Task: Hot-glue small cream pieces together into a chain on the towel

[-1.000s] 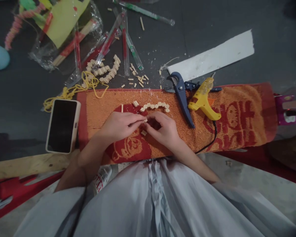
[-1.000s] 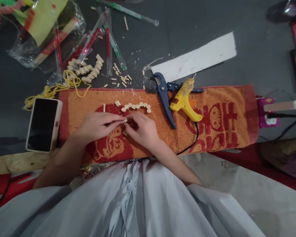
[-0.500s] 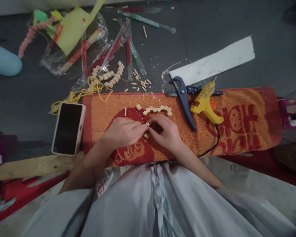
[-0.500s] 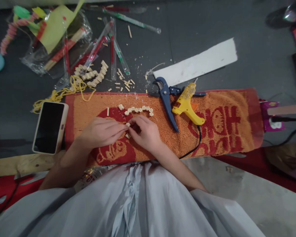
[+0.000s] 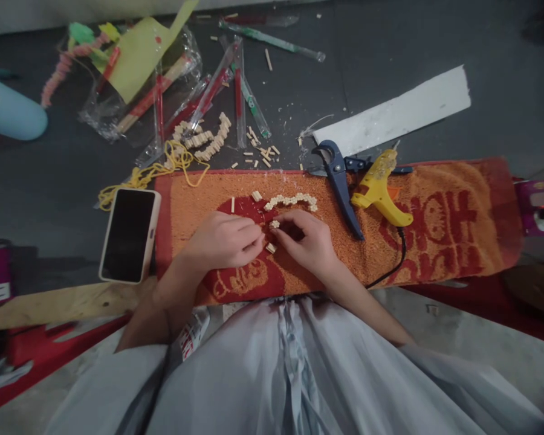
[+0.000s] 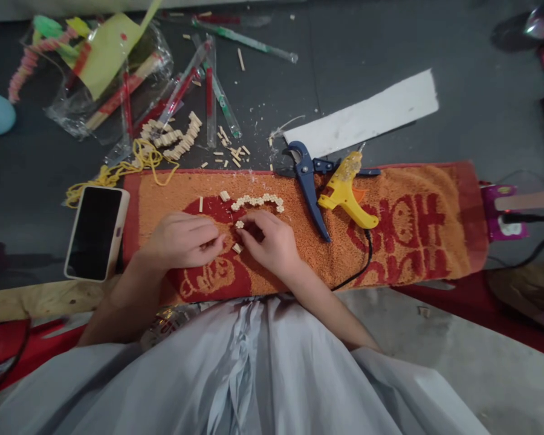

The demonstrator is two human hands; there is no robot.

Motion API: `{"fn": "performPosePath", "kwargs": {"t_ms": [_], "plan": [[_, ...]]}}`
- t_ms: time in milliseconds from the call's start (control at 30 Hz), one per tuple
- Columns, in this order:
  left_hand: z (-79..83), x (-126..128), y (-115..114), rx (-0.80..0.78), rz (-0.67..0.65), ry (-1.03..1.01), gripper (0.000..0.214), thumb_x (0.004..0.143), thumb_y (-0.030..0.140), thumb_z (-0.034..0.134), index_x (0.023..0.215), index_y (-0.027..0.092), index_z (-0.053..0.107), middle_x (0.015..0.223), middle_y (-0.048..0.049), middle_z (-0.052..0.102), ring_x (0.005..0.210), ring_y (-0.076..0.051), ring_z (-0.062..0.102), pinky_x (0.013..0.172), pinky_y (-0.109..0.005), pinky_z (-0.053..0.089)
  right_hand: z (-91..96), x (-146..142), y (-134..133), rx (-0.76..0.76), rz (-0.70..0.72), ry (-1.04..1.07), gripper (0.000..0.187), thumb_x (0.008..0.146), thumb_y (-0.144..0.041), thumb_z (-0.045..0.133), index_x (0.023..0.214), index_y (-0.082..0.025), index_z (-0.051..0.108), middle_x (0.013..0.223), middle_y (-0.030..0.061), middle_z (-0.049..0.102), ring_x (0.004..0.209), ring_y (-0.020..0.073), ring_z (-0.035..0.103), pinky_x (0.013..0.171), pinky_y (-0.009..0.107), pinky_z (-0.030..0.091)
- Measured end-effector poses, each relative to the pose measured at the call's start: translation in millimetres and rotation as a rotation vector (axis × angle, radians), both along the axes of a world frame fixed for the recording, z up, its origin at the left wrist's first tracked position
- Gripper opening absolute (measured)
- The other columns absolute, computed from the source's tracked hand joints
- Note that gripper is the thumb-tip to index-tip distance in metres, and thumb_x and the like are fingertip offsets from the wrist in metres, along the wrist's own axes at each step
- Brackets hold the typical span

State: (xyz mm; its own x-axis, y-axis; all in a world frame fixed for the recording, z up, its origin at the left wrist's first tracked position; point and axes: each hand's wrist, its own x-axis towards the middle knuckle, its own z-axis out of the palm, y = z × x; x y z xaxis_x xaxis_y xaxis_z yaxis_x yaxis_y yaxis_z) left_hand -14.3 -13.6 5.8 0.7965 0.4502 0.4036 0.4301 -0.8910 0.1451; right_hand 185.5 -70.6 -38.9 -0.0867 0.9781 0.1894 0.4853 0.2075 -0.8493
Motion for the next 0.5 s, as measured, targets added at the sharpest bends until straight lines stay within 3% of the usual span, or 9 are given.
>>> {"fn": "performPosePath", "kwargs": {"t_ms": [100, 233, 333, 500], "plan": [[-6.1, 1.2, -0.9, -0.062, 0.074, 0.083, 0.032, 0.095, 0.024, 0.052, 0.064, 0.019, 0.061, 0.058, 0.0008, 0.066, 0.051, -0.013, 0.06, 0.05, -0.028, 0.036, -0.1, 0.3, 0.5, 0.019, 0.002, -0.008, 0.005, 0.09, -0.024, 0.065, 0.094, -0.023, 0.067, 0.09, 0.0041, 0.074, 0.084, 0.0201, 0.069, 0.074, 0.031, 0.057], [-15.0, 2.9, -1.5, -0.319, 0.197, 0.161, 0.025, 0.098, 0.031, 0.054, 0.088, 0.019, 0.073, 0.082, -0.0023, 0.078, 0.07, -0.016, 0.072, 0.06, -0.027, 0.046, 0.1, -0.5, 1.4, 0.066, 0.003, -0.018, 0.008, 0.092, -0.023, 0.063, 0.097, -0.023, 0.068, 0.094, 0.006, 0.074, 0.087, 0.0208, 0.069, 0.076, 0.033, 0.057], [-17.8, 3.5, -0.4, -0.473, 0.239, 0.147, 0.024, 0.098, 0.033, 0.055, 0.098, 0.02, 0.075, 0.092, -0.0029, 0.08, 0.08, -0.018, 0.075, 0.07, -0.027, 0.051, -0.6, -1.5, 1.5, 0.075, 0.001, -0.019, 0.011, 0.093, -0.023, 0.061, 0.1, -0.023, 0.07, 0.097, 0.0066, 0.074, 0.089, 0.0207, 0.07, 0.078, 0.034, 0.058], [-15.2, 2.9, 1.7, -0.567, 0.3, 0.119, 0.025, 0.097, 0.033, 0.056, 0.104, 0.021, 0.076, 0.097, -0.0042, 0.08, 0.086, -0.019, 0.075, 0.076, -0.028, 0.054, -1.3, -2.6, -0.7, 0.097, -0.023, -0.007, 0.015, 0.094, -0.021, 0.06, 0.103, -0.024, 0.071, 0.101, 0.0051, 0.077, 0.093, 0.0198, 0.073, 0.082, 0.034, 0.059]]}}
